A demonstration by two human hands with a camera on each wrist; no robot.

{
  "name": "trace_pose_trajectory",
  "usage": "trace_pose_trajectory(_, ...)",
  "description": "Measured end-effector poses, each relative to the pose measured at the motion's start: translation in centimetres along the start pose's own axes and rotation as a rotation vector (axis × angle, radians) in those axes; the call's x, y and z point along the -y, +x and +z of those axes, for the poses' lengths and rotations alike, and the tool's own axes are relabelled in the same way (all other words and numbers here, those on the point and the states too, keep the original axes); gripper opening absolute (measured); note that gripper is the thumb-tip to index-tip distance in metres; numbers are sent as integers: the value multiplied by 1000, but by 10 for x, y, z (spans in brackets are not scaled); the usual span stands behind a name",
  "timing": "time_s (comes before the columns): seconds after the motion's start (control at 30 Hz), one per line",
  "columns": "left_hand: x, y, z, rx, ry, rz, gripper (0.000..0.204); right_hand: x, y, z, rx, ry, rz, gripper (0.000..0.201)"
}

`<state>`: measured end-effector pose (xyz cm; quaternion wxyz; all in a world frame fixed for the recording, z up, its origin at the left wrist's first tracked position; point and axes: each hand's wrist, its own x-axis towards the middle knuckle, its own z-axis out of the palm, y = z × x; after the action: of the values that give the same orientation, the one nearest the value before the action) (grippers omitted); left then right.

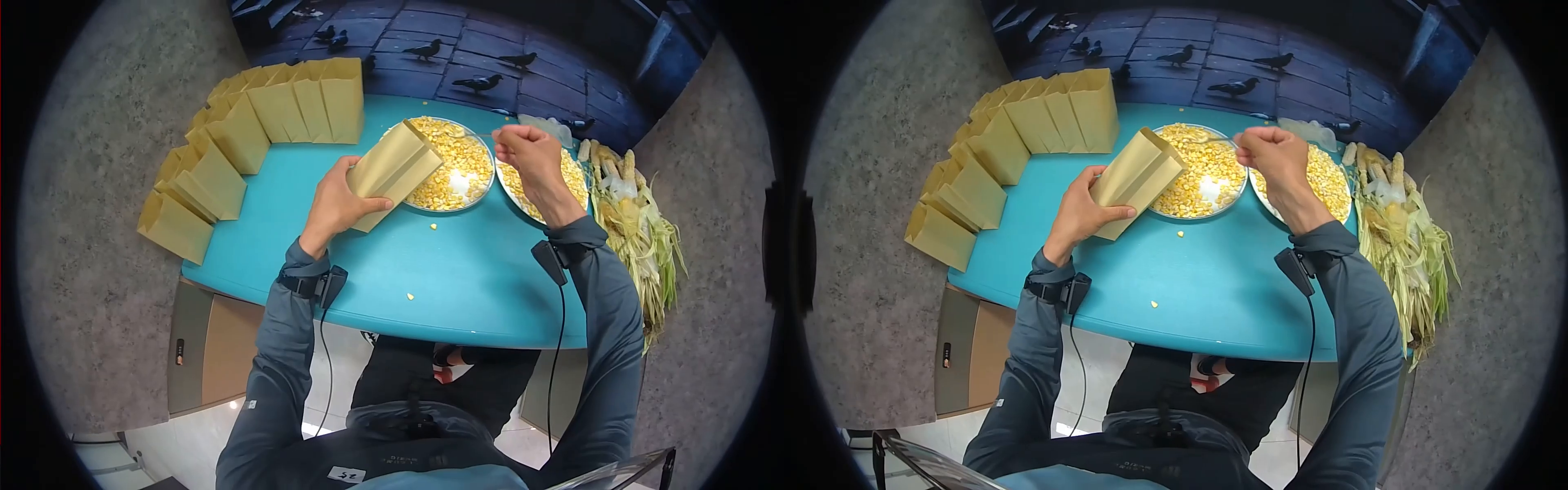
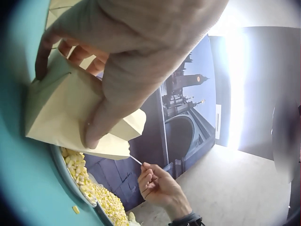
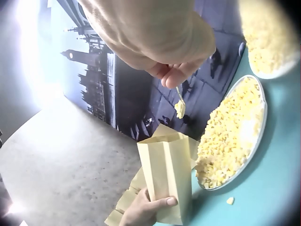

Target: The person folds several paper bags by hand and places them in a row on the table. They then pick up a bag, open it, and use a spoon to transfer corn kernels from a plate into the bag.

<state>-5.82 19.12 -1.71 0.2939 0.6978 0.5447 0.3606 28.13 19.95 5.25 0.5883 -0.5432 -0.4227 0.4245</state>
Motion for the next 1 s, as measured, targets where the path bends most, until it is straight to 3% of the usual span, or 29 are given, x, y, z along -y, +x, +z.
trace_pose_trajectory(0.17, -1, 8, 6, 46, -48, -32, 95, 21, -8, 19, 76, -98, -137, 18)
trace_pose_trajectory(0.23, -1, 8, 8, 57, -72, -29, 95, 8, -9, 27, 249, -381, -328, 20)
trace_pose_trajectory(0.27, 0, 8, 9, 69, -97, -30, 95, -2, -12, 31, 274, -490, -616, 12)
trace_pose_trajectory(0.3, -1, 7, 9, 80, -122, -31, 95, -2, -14, 33, 273, -487, -617, 12)
trace_pose_trajectory(0.37, -3, 5, 8, 88, -122, -11, 96, -3, -18, 38, 259, -836, -1183, 5)
trace_pose_trajectory(0.53, 1, 4, 9, 94, -95, 20, 99, -5, -23, 43, 206, -762, -1110, 3)
trace_pose_trajectory(0.63, 4, 2, 7, 55, -93, 29, 100, 0, -27, 37, 233, -581, -1035, 5)
trace_pose_trajectory(0.73, 9, 5, 5, 28, -114, 15, 99, 3, -29, 20, 43, -376, -744, 7)
trace_pose_trajectory(0.77, 10, 6, 3, 10, -108, 6, 98, -4, -26, 10, 41, -387, -738, 7)
trace_pose_trajectory(0.83, 9, 5, 5, -7, -107, -4, 98, -26, -18, -9, -55, -646, -561, 9)
trace_pose_trajectory(0.9, 7, 5, 2, -35, -95, -1, 95, -51, -8, -19, -28, -692, -522, 11)
trace_pose_trajectory(1.0, 2, 3, 0, -33, -91, -14, 93, -69, -5, -17, -39, -597, -192, 10)
